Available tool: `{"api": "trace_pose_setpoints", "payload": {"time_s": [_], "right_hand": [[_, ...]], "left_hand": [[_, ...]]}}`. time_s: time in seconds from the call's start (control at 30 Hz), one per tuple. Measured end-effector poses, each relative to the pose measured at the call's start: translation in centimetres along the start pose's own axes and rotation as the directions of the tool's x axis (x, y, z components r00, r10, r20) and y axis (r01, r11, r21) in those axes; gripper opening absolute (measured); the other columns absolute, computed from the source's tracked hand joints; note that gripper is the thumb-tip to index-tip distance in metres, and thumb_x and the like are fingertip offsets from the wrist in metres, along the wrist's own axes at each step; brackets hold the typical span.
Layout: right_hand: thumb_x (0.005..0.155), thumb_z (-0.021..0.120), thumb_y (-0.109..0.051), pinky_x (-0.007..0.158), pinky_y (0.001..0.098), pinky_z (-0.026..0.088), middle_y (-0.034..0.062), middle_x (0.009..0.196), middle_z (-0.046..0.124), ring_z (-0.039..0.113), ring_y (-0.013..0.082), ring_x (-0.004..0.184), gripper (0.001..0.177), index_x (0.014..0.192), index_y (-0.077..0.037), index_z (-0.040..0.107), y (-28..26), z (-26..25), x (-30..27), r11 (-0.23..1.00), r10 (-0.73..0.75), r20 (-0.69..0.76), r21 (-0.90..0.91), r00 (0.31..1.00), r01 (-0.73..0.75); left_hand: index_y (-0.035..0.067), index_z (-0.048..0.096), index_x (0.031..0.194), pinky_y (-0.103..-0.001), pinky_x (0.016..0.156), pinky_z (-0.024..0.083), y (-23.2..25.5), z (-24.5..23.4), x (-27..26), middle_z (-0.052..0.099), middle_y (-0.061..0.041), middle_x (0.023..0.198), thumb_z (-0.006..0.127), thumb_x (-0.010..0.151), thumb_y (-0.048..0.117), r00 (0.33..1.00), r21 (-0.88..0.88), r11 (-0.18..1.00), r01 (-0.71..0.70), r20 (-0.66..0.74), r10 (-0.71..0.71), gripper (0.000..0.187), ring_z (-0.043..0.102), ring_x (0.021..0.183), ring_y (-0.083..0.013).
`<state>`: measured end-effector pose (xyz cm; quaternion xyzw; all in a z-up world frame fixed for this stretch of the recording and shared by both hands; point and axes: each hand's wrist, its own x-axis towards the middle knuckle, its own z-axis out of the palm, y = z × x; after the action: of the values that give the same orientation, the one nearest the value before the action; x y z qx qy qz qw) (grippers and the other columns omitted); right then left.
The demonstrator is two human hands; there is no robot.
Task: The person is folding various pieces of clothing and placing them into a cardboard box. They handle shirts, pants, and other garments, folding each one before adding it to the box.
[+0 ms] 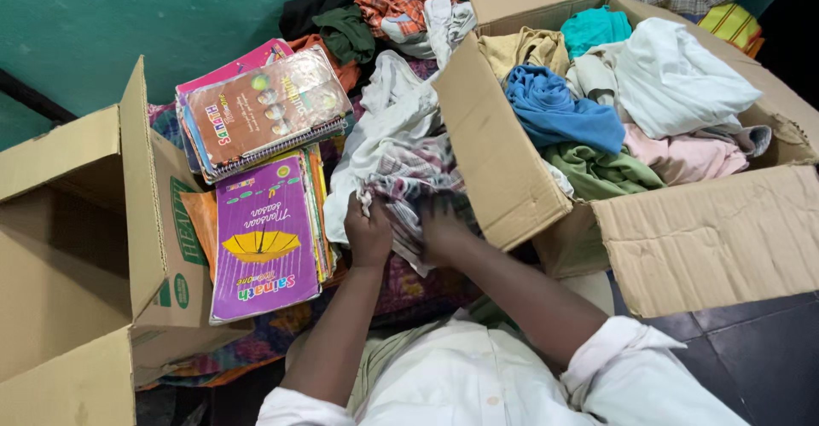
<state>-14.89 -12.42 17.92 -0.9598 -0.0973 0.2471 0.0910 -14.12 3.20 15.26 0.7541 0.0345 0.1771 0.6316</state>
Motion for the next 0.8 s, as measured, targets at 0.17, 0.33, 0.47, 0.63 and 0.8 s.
{"api": "trace_pose_setpoints", "payload": {"time_s": [0.17,0.33,0.47,0.63,0.8], "right_hand": [[0.09,0.075,-0.028,0.105,0.0485,0.044,0.0277,0.148,0.04,0.044,0.0453,0.133,0.086,0.157,-0.001,0.028,0.6,2.6,-2.4,0.997,-0.072,-0.148,0.017,0.986,0.076],[0.095,0.068,-0.025,0.104,0.0464,0.046,0.0218,0.145,0.047,0.049,0.0393,0.131,0.07,0.155,-0.007,0.037,1.5,3.2,-0.4,0.989,-0.123,-0.437,0.015,0.891,0.144],[0.098,0.063,-0.023,0.104,0.0448,0.048,0.0171,0.142,0.053,0.053,0.0345,0.129,0.059,0.153,-0.012,0.044,1.0,5.0,1.2,0.995,-0.098,-0.483,-0.035,0.87,0.092],[0.103,0.057,-0.021,0.104,0.0428,0.05,0.0112,0.139,0.061,0.058,0.0285,0.127,0.048,0.151,-0.018,0.053,-1.3,5.6,1.1,0.998,-0.043,-0.537,-0.069,0.843,0.007],[0.102,0.057,-0.043,0.098,0.0415,0.053,0.0086,0.135,0.067,0.063,0.0238,0.12,0.052,0.145,-0.015,0.058,-2.6,0.8,-1.9,0.462,0.309,-0.268,0.881,0.913,0.102]], "left_hand": [[0.001,0.067,0.126,-0.035,0.086,0.054,1.8,0.5,-3.6,0.075,-0.014,0.11,0.063,0.101,0.012,0.943,-0.098,0.994,-0.039,0.326,0.069,0.027,0.068,0.098,-0.0235],[0.005,0.051,0.145,-0.037,0.103,0.047,1.8,0.1,-4.4,0.064,-0.018,0.132,0.07,0.093,0.013,0.82,-0.069,0.974,-0.216,0.528,0.219,0.056,0.061,0.122,-0.0264],[0.007,0.044,0.156,-0.041,0.123,0.036,-0.1,-2.0,-2.4,0.048,-0.018,0.158,0.06,0.097,0.021,0.899,-0.149,0.974,-0.173,0.38,0.218,0.063,0.042,0.151,-0.0298],[0.009,0.033,0.164,-0.043,0.129,0.027,-0.7,-4.8,-1.7,0.037,-0.017,0.169,0.062,0.088,0.012,0.876,-0.135,0.958,-0.252,0.39,0.285,0.082,0.033,0.159,-0.0309],[0.01,0.009,0.162,-0.043,0.121,0.029,1.5,-7.4,-1.5,0.029,-0.016,0.164,0.09,0.07,0.025,0.825,-0.21,0.937,-0.279,0.447,0.346,0.125,0.031,0.152,-0.0308]]}}
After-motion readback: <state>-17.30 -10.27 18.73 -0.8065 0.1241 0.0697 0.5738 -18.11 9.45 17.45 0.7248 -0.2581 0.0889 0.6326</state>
